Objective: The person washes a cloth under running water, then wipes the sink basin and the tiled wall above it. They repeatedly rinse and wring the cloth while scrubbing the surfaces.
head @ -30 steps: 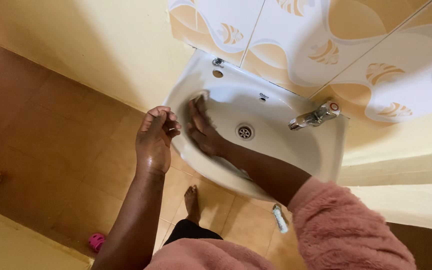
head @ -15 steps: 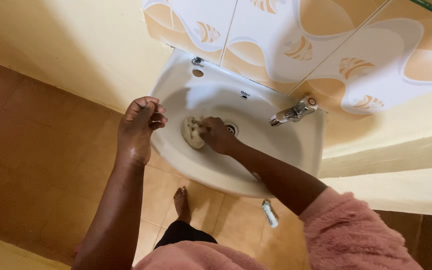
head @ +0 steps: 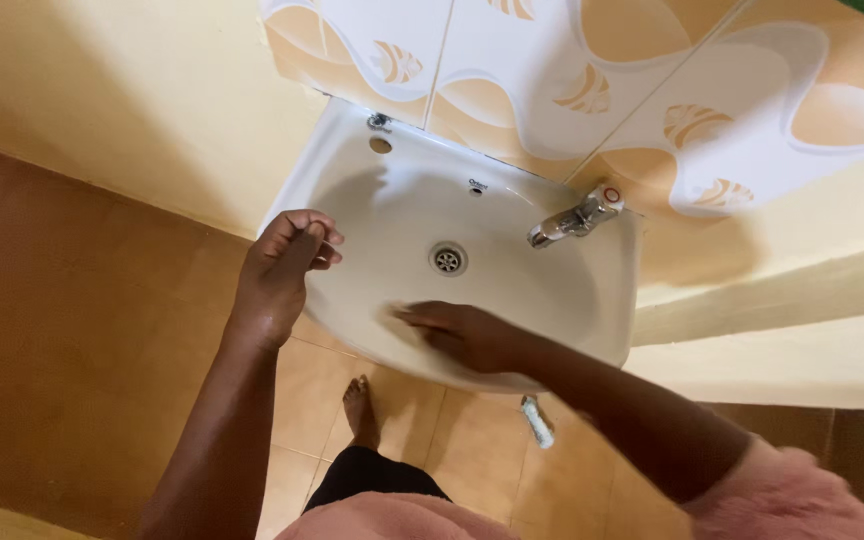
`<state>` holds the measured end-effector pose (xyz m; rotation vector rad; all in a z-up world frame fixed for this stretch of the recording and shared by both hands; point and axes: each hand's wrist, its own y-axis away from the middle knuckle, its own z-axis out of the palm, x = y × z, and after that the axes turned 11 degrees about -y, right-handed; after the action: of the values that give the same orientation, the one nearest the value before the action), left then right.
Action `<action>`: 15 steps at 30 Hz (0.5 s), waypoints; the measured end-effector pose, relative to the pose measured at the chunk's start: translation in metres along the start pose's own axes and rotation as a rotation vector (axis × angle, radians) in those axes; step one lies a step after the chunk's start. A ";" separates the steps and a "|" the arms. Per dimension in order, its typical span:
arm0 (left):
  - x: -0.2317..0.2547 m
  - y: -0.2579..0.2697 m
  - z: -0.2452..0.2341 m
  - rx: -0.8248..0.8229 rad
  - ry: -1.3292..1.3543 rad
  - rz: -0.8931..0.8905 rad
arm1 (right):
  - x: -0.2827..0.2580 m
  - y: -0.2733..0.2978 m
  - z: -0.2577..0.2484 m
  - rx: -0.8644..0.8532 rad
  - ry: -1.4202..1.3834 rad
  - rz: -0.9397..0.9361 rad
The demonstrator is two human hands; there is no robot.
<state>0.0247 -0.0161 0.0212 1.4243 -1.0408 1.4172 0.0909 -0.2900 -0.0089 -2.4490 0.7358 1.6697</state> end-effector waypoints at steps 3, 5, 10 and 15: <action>-0.001 0.005 0.001 -0.061 -0.200 0.058 | 0.016 0.029 -0.014 0.007 0.249 0.103; -0.001 0.009 0.001 -0.089 -0.230 0.087 | 0.019 0.028 -0.009 0.040 0.300 0.280; 0.007 0.004 0.013 -0.121 -0.251 0.095 | -0.015 -0.037 0.036 0.116 0.296 -0.042; 0.017 -0.002 0.035 -0.147 -0.328 0.058 | -0.049 -0.065 0.073 0.260 0.073 0.171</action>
<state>0.0369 -0.0494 0.0379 1.5597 -1.3732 1.1414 0.0429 -0.1923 -0.0063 -2.3304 1.1224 1.4344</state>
